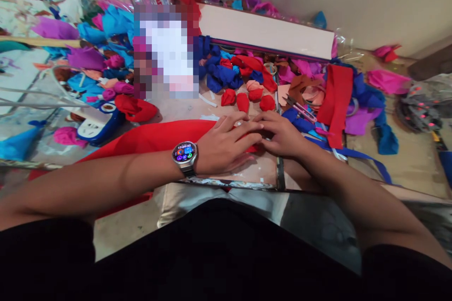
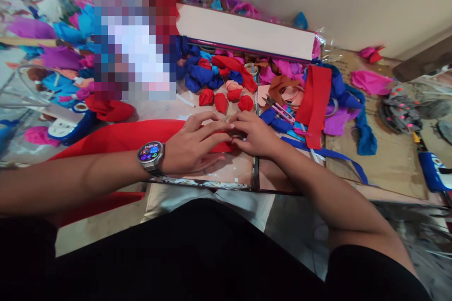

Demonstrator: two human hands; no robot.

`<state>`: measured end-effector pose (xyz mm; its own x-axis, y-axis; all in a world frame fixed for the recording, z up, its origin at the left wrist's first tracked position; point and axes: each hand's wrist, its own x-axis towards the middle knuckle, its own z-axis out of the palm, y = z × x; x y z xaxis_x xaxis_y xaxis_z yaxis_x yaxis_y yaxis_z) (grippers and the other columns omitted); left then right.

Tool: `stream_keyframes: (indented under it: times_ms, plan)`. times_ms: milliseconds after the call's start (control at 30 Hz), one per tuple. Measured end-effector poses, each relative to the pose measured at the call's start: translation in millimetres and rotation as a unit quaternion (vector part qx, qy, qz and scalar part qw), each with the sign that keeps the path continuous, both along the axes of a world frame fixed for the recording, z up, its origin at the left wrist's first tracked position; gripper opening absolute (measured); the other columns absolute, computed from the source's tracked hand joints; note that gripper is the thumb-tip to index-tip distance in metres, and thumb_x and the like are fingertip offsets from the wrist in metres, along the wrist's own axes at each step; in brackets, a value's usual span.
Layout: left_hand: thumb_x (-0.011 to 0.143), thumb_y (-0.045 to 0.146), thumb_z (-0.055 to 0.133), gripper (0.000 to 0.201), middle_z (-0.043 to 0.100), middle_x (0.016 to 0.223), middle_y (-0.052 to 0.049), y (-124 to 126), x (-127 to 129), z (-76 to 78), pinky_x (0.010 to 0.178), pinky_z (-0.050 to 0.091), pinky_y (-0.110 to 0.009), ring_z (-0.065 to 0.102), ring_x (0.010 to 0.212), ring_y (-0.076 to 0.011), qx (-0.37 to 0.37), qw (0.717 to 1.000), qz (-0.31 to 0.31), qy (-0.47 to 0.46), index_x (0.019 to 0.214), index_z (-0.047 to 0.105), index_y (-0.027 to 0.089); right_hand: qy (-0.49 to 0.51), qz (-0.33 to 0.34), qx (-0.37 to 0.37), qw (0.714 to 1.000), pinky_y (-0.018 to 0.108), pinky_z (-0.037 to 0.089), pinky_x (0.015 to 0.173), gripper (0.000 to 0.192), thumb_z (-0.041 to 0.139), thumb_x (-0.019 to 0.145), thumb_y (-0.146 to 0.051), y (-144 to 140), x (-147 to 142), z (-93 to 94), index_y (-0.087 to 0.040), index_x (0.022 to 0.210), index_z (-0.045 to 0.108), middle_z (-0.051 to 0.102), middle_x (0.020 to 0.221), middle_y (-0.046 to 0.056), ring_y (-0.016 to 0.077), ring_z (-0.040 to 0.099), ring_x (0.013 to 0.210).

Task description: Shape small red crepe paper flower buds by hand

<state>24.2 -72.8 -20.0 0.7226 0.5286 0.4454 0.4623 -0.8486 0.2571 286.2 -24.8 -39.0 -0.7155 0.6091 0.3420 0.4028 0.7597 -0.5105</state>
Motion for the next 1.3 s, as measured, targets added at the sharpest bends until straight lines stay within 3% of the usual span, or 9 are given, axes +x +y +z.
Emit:
stream_keyframes:
  times_ms: [233, 400, 567, 733, 1000, 1100, 1200, 1300]
  plan:
    - [0.103, 0.034, 0.068, 0.041, 0.064, 0.155, -0.008, -1.1, -0.9, 1.7, 0.122, 0.048, -0.059, 0.049, 0.146, -0.0341, 0.007, 0.999, -0.015, -0.046, 0.144, 0.062, 0.029, 0.012, 0.022, -0.037, 0.999, 0.042, 0.054, 0.095, 0.034, 0.058, 0.108, -0.048, -2.9, 0.0, 9.4, -0.024, 0.129, 0.072, 0.080, 0.117, 0.010, 0.0259, 0.074, 0.106]
    - [0.103, 0.031, 0.068, 0.034, 0.066, 0.152, -0.008, -1.4, -1.4, 2.0, 0.119, 0.050, -0.058, 0.050, 0.143, -0.0341, 0.022, 0.998, -0.030, -0.047, 0.136, 0.065, 0.027, 0.001, 0.023, -0.047, 0.999, 0.040, 0.056, 0.093, 0.046, 0.071, 0.098, -0.044, -8.3, -1.4, 9.1, -0.026, 0.140, 0.068, 0.082, 0.120, 0.009, 0.0262, 0.076, 0.106]
    - [0.102, 0.032, 0.069, 0.039, 0.065, 0.151, -0.010, 0.8, -1.8, -1.2, 0.121, 0.049, -0.060, 0.048, 0.144, -0.0356, 0.028, 0.998, -0.025, -0.041, 0.140, 0.062, 0.025, 0.039, -0.030, -0.078, 0.996, 0.036, 0.061, 0.091, 0.047, 0.076, 0.094, -0.035, -10.2, -3.1, 6.6, -0.026, 0.139, 0.071, 0.083, 0.123, 0.007, 0.0259, 0.079, 0.106]
    - [0.098, 0.030, 0.071, 0.046, 0.058, 0.157, -0.013, 4.5, -1.4, -2.1, 0.122, 0.046, -0.068, 0.045, 0.148, -0.0387, -0.004, 0.999, -0.010, -0.038, 0.142, 0.060, 0.026, 0.098, -0.086, -0.100, 0.986, 0.038, 0.063, 0.099, 0.046, 0.079, 0.093, -0.032, -10.2, -1.9, 0.8, -0.027, 0.137, 0.071, 0.082, 0.130, 0.006, 0.0261, 0.080, 0.113]
    - [0.102, 0.044, 0.065, 0.045, 0.038, 0.170, -0.021, 11.9, -0.8, -4.0, 0.121, 0.047, -0.063, 0.046, 0.153, -0.0383, -0.080, 0.989, 0.032, -0.116, 0.140, 0.053, 0.023, 0.126, -0.124, -0.093, 0.980, 0.034, 0.068, 0.083, 0.043, 0.078, 0.096, -0.040, -13.6, -5.3, 0.5, -0.028, 0.137, 0.072, 0.081, 0.131, 0.007, 0.0253, 0.080, 0.110]
    - [0.103, 0.051, 0.061, 0.052, 0.048, 0.164, -0.023, 15.6, -0.7, -4.4, 0.119, 0.047, -0.060, 0.049, 0.151, -0.0377, -0.108, 0.985, 0.072, -0.114, 0.144, 0.049, 0.020, 0.128, -0.132, -0.049, 0.982, 0.038, 0.067, 0.091, 0.041, 0.079, 0.096, -0.039, -13.6, -5.7, 3.8, -0.028, 0.135, 0.073, 0.082, 0.127, 0.007, 0.0265, 0.080, 0.110]
    - [0.104, 0.051, 0.058, 0.057, 0.063, 0.150, -0.020, 17.4, -0.5, -4.4, 0.114, 0.047, -0.055, 0.062, 0.137, -0.0352, -0.129, 0.982, 0.105, -0.093, 0.148, 0.047, 0.018, 0.122, -0.133, -0.035, 0.983, 0.044, 0.065, 0.102, 0.045, 0.079, 0.095, -0.045, -14.4, -5.2, 7.1, -0.026, 0.135, 0.072, 0.081, 0.127, 0.009, 0.0288, 0.079, 0.113]
    - [0.103, 0.044, 0.058, 0.053, 0.070, 0.142, -0.017, 16.1, -0.1, -2.6, 0.113, 0.043, -0.052, 0.068, 0.129, -0.0328, -0.139, 0.981, 0.113, -0.078, 0.148, 0.049, 0.018, 0.122, -0.132, -0.057, 0.982, 0.043, 0.065, 0.099, 0.048, 0.074, 0.098, -0.052, -15.6, -4.9, 9.0, -0.025, 0.137, 0.070, 0.081, 0.128, 0.010, 0.0280, 0.079, 0.111]
